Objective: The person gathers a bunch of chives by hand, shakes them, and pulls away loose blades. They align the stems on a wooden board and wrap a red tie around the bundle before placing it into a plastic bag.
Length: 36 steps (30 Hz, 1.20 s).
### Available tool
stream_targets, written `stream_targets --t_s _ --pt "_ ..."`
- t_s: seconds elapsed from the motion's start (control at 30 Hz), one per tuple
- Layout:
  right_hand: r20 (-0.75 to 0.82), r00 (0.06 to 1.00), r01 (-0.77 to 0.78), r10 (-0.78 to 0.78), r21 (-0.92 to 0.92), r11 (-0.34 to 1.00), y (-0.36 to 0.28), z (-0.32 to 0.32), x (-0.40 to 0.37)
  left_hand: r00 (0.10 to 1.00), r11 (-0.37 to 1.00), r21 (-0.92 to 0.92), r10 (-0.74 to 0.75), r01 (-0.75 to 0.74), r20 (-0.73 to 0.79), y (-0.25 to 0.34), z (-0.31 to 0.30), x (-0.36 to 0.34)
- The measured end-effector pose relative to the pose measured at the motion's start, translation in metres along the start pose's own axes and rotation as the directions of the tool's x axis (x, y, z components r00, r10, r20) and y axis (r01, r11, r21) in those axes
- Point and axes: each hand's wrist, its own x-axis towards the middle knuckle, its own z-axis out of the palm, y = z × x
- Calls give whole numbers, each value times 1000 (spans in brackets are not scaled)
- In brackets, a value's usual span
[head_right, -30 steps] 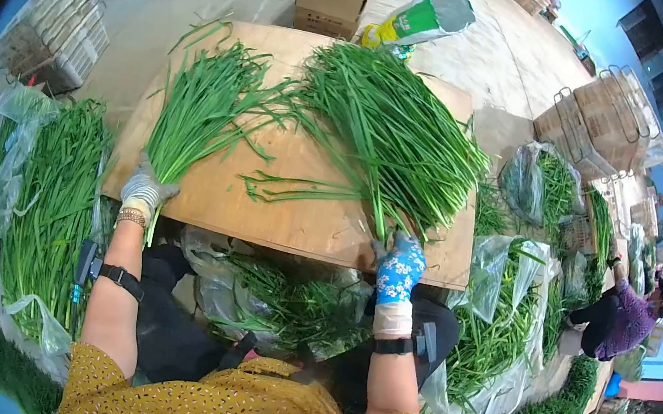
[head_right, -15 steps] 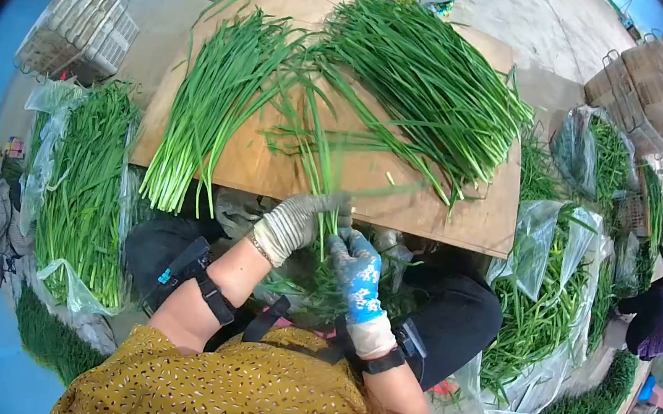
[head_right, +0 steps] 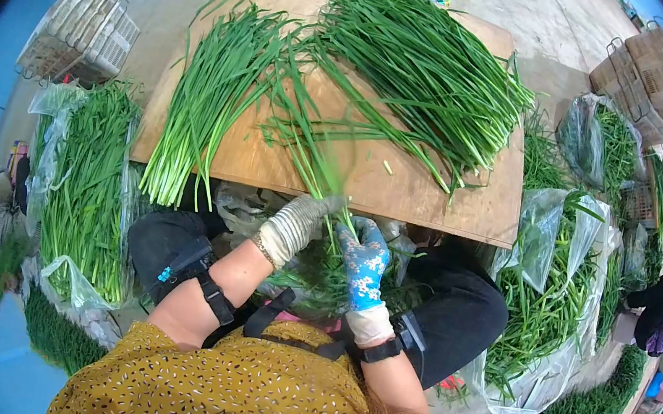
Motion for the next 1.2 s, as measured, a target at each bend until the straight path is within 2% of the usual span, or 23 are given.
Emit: stream_targets --t_s 0.1,0.13,0.27,0.33,0.37,0.43,0.5,0.57,0.63,0.7,0.73,0.77,0.8,0.83,0.87,0.9,0.93,0.97,1.03,1.1,1.13,1.17,1.2 --pt "-28 1000 7 -9 -69 998 -4 2 -1 988 981 195 16 15 -155 -4 5 8" --pt "2 1000 9 -9 -114 993 -6 1 -2 981 971 235 94 -53 -169 -7 4 5" --pt "135 990 10 43 -368 930 -1 -14 -11 979 923 383 115 -42 -168 -7 -7 12" --pt "192 975 6 107 -511 859 5 -24 -20 977 983 148 132 -108 -170 -14 -6 7" --pt "307 942 91 139 -629 772 9 -34 -26 974 990 25 141 -139 -175 -15 -5 3" --pt "496 832 298 250 -778 553 23 -56 -38 991 988 -112 92 -103 -100 -15 -19 1" --pt "530 698 477 481 -845 240 40 -65 -54 999 947 -321 27 -33 -26 3 -23 -15" --pt "548 674 509 496 -830 227 46 -75 -57 997 857 -513 -13 50 75 13 -28 -34" --pt "629 767 549 127 -746 378 0 -83 -21 995 772 -632 -13 71 96 -1 -42 -21" --pt "284 924 381 -254 -695 609 -53 -76 21 980 729 -670 -3 140 201 -3 -47 -22" --pt "128 851 450 -509 -677 582 -54 -73 53 970 733 -660 3 165 245 0 -45 -23" --pt "-41 688 510 -725 -683 523 -45 -75 81 952 739 -645 12 197 305 3 -40 -23" --pt "25 765 413 -643 -786 461 -25 -79 103 968 896 -444 94 19 231 5 -30 -32" --pt "45 833 295 -552 -879 374 -18 -82 127 954 961 -211 222 -179 200 6 -21 -36" --pt "123 865 122 -486 -992 -34 -22 -75 127 989 866 -491 -30 98 144 13 -18 -23" --pt "143 878 117 -457 -990 -85 -26 -74 127 983 873 -470 -46 127 179 15 -16 -15" --pt "192 733 187 -653 -979 -78 -16 -69 122 989 900 -419 -73 122 132 21 -7 -14" --pt "255 758 291 -600 -956 -38 -35 -61 99 993 923 -368 -96 114 66 24 1 -12" --pt "199 824 255 -531 -966 32 -19 -28 66 988 901 -405 -130 154 87 19 7 6" --pt "299 821 491 -487 -804 335 -23 -14 31 972 921 -365 -53 135 227 5 -1 27" --pt "290 844 490 -451 -760 427 -35 -15 20 989 969 -232 -52 84 140 18 17 4" --pt "288 863 484 -414 -707 517 -41 -19 12 991 972 -221 -58 84 122 14 17 10" --pt "218 926 367 -308 -704 608 -37 -22 14 993 974 -209 -65 85 99 4 10 20"
